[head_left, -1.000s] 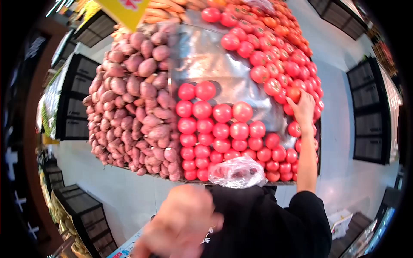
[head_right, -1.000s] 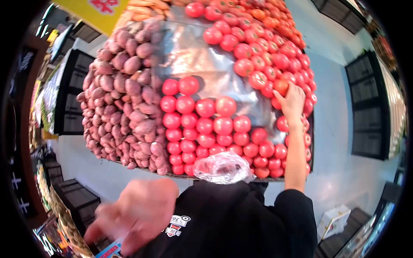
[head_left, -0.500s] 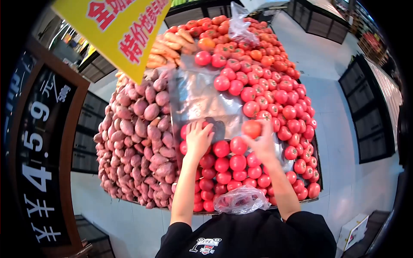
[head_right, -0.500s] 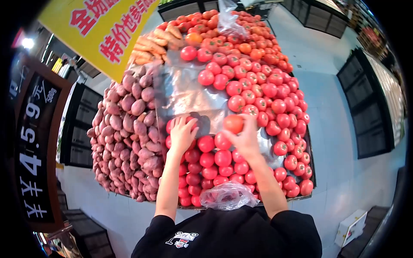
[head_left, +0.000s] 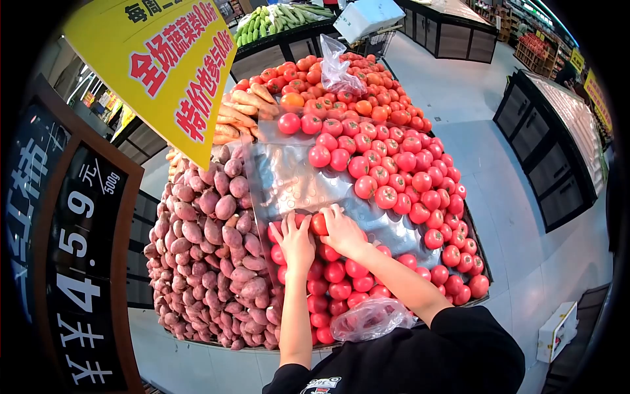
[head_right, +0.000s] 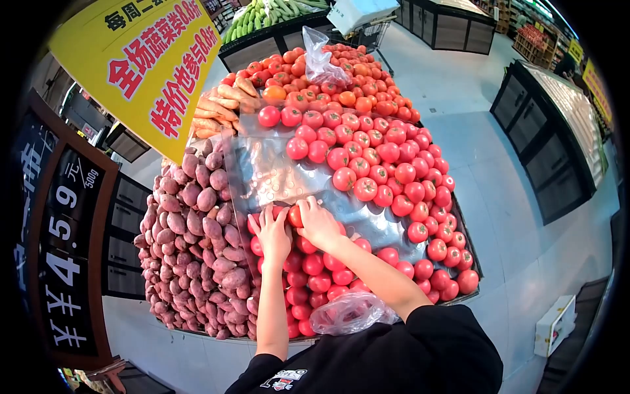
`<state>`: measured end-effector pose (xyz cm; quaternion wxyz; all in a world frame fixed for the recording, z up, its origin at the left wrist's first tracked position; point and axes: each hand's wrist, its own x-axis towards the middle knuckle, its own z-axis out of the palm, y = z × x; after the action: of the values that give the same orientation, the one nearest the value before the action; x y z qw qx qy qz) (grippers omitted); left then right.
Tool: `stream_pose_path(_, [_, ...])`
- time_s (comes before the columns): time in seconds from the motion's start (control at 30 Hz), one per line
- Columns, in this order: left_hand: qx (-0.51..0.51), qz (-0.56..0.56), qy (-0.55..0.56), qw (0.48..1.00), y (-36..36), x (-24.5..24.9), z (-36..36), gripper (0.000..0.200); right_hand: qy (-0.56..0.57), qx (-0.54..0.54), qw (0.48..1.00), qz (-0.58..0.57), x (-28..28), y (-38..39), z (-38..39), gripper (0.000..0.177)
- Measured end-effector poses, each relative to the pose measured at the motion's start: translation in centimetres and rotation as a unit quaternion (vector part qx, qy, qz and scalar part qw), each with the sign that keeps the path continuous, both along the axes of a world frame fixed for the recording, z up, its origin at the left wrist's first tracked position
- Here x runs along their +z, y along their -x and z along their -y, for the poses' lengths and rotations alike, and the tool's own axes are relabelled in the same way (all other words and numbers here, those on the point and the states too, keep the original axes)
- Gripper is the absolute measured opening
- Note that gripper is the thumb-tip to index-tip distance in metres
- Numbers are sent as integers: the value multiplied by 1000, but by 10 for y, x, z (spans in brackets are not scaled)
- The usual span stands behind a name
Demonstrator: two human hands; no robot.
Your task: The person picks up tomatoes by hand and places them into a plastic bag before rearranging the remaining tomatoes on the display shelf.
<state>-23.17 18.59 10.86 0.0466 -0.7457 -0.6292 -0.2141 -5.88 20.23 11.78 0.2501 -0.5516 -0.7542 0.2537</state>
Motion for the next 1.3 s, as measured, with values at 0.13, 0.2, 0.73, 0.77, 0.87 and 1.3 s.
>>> stream_pose_path(0.13, [0, 5, -3, 1000, -2, -3, 2, 53, -32, 24, 999, 16, 7, -6, 4, 66])
stream_pose_path(0.2, [2, 17, -7, 1000, -2, -4, 3, 55, -54, 23, 998, 3, 3, -8, 4, 59])
stream_pose_path(0.73, [93, 56, -92, 990, -27, -20, 2, 46, -168, -21, 982, -86, -8, -100, 39, 60])
stream_pose_path(0.77, [88, 56, -109, 989, -27, -19, 2, 46, -207, -69, 974, -57, -6, -126, 46, 58])
stream_pose_path(0.87, [89, 54, -128, 986, -29, -18, 4, 45, -237, -177, 955, 3, -29, -213, 30, 56])
stream_pose_path(1.3, [97, 37, -140, 985, -26, -31, 0, 46, -129, -137, 966, 176, -68, -306, -2, 72])
